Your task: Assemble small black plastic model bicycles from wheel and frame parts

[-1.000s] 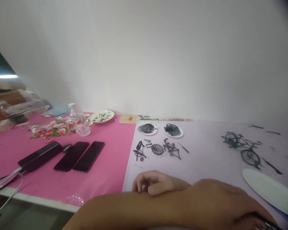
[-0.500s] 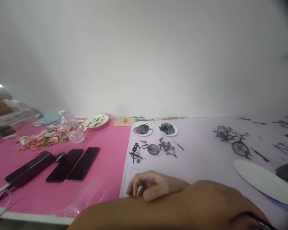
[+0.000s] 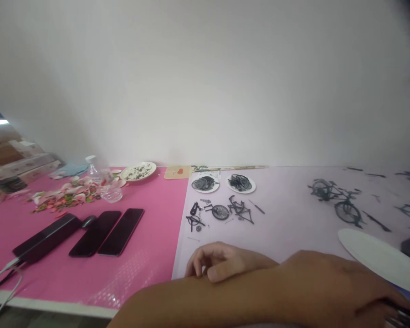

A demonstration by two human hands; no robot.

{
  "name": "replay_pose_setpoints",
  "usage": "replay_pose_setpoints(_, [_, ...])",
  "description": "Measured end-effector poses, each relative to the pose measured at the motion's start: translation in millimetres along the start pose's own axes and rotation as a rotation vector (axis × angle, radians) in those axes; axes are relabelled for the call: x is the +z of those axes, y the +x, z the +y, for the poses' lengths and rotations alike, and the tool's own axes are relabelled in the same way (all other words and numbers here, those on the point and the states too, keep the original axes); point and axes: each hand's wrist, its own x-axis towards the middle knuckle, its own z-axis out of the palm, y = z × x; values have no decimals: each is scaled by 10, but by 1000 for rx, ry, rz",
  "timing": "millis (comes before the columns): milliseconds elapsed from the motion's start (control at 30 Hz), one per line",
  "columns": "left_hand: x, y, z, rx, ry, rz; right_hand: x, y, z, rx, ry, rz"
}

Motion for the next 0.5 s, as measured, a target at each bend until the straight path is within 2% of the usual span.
replay_pose_setpoints(133, [81, 85, -57, 22, -11, -34, -10, -31, -18, -8, -100, 30])
replay_pose_setpoints(367, [-18, -108, -62, -36, -36, 34, -87, -105, -121, -10, -120, 90])
replay_pose_setpoints(433, [-38, -131, -84, -82, -56, 47, -82, -92, -142, -6, -92, 64])
replay_pose_setpoints(500, [-58, -138, -105, -114, -80, 45, -75, -76, -149, 36, -53, -32])
